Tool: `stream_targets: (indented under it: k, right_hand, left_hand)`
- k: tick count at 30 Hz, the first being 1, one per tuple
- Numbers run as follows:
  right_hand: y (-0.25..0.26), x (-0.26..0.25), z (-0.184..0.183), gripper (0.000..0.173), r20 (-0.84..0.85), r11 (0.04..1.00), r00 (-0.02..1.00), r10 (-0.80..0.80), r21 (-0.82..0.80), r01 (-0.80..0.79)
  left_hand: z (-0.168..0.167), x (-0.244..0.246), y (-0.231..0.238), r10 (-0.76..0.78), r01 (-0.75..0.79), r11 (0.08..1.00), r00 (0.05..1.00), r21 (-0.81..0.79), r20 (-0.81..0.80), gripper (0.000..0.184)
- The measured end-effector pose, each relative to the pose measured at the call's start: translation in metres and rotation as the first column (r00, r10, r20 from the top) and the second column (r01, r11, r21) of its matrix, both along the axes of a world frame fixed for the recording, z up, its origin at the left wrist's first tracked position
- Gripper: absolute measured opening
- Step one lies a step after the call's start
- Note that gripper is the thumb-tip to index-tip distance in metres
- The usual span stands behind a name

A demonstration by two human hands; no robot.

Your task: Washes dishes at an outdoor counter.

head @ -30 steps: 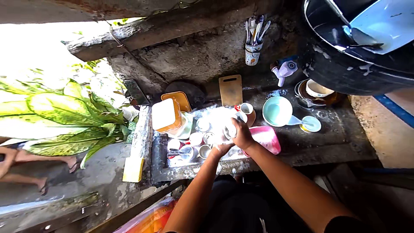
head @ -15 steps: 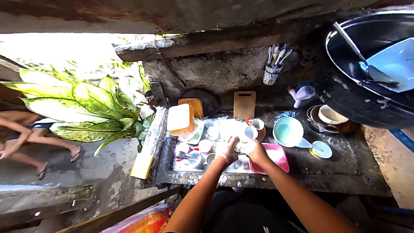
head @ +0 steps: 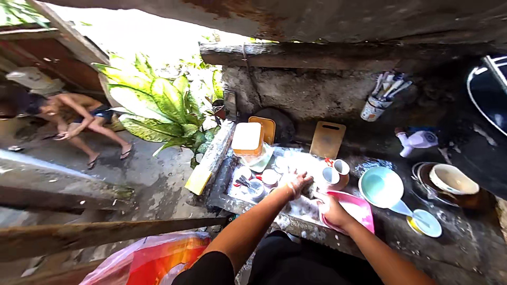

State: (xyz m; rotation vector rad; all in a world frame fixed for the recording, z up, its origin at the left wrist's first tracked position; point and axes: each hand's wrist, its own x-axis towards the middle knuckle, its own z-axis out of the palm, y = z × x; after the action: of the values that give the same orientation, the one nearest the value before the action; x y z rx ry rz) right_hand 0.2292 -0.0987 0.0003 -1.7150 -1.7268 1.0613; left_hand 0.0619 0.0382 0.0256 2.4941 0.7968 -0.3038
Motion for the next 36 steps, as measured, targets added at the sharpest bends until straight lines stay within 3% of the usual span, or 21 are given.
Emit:
stream_targets:
  k: [1,2,4,6,9,12,14,16,17,20,21,22,24,25,26,28,31,33,34,36]
  right_hand:
    - [0.001,0.005,0.003,0.035,0.187,0.987,0.969,0.163,-0.042,-0.158]
    - [0.003,0.011,0.006,0.036,0.366,0.948,0.875,0.317,-0.134,-0.288]
    - [0.006,0.018,0.016,0.038,0.554,0.866,0.666,0.499,-0.295,-0.404]
    - [0.009,0.021,0.022,0.039,0.589,0.810,0.560,0.583,-0.369,-0.456]
    - [0.018,0.025,0.016,0.038,0.510,0.782,0.595,0.622,-0.361,-0.508]
    - [0.019,0.028,-0.010,0.035,0.231,0.923,0.896,0.378,-0.172,-0.345]
    - [0.017,0.020,-0.014,0.035,-0.065,0.991,0.992,0.109,-0.067,-0.113]
    - [0.015,0.006,-0.007,0.045,-0.209,0.994,0.976,-0.057,-0.103,0.036]
    - [0.015,0.000,-0.005,0.051,-0.155,0.990,0.984,-0.084,-0.126,0.065]
    - [0.018,-0.016,0.015,0.053,0.267,0.976,0.964,-0.008,-0.207,0.065]
    - [0.017,-0.016,0.017,0.047,0.318,0.968,0.948,0.019,-0.242,0.062]
    - [0.012,-0.010,0.013,0.042,0.270,0.967,0.963,0.003,-0.246,0.066]
    - [-0.003,0.010,-0.007,0.033,-0.065,0.980,0.986,-0.155,-0.134,0.145]
    - [-0.013,0.018,-0.012,0.033,-0.194,0.972,0.953,-0.235,-0.066,0.226]
    - [-0.022,0.026,-0.014,0.040,-0.215,0.948,0.925,-0.312,-0.013,0.317]
    - [-0.042,0.043,-0.021,0.054,-0.022,0.877,0.881,-0.472,0.093,0.472]
    - [-0.069,0.058,-0.048,0.051,0.371,0.789,0.702,-0.607,0.175,0.590]
    - [-0.079,0.063,-0.073,0.062,0.581,0.815,0.653,-0.486,0.030,0.579]
    - [-0.078,0.064,-0.085,0.073,0.641,0.823,0.678,-0.360,-0.124,0.554]
    - [-0.065,0.066,-0.100,0.076,0.633,0.772,0.763,-0.132,-0.417,0.479]
  left_hand:
    - [-0.003,-0.002,0.000,0.012,-0.012,1.000,1.000,-0.011,0.008,0.093]
    - [-0.004,-0.003,0.000,0.017,-0.017,1.000,1.000,-0.020,0.010,0.093]
    - [-0.001,-0.002,-0.002,0.011,-0.011,0.999,1.000,-0.039,-0.004,0.093]
    - [0.000,-0.001,-0.007,-0.001,-0.001,0.999,0.999,-0.037,-0.038,0.092]
    - [0.004,0.002,-0.010,-0.001,-0.001,1.000,0.999,-0.030,-0.055,0.091]
    - [0.007,0.001,-0.010,0.038,-0.039,0.999,0.998,-0.032,-0.048,0.092]
    - [0.008,-0.001,-0.013,0.082,-0.082,0.996,0.997,-0.035,-0.015,0.093]
    - [0.007,-0.004,-0.018,0.091,-0.091,0.996,0.996,-0.024,0.007,0.094]
    - [0.005,-0.005,-0.020,0.088,-0.088,0.996,0.996,-0.016,0.011,0.094]
    - [-0.002,-0.007,-0.021,0.080,-0.082,0.996,0.996,0.035,0.043,0.091]
    - [-0.005,-0.008,-0.021,0.070,-0.073,0.995,0.996,0.069,0.054,0.089]
    - [-0.007,-0.010,-0.021,0.067,-0.073,0.993,0.995,0.094,0.070,0.088]
    - [-0.006,-0.015,-0.018,0.120,-0.130,0.989,0.985,0.072,0.122,0.089]
    - [-0.006,-0.018,-0.017,0.185,-0.192,0.981,0.971,0.033,0.150,0.090]
    - [-0.005,-0.021,-0.015,0.261,-0.258,0.965,0.948,-0.041,0.183,0.092]
    - [-0.006,-0.033,-0.015,0.443,-0.359,0.878,0.861,-0.318,0.252,0.094]
    - [-0.015,-0.046,-0.021,0.756,-0.378,0.558,0.599,-0.738,0.264,0.083]
    - [-0.022,-0.049,-0.026,0.897,-0.284,0.297,0.410,-0.912,0.164,0.074]
    - [-0.025,-0.048,-0.029,0.941,-0.233,0.165,0.328,-0.958,0.082,0.068]
    - [-0.020,-0.047,-0.033,0.974,-0.100,-0.049,0.214,-0.994,-0.070,0.054]
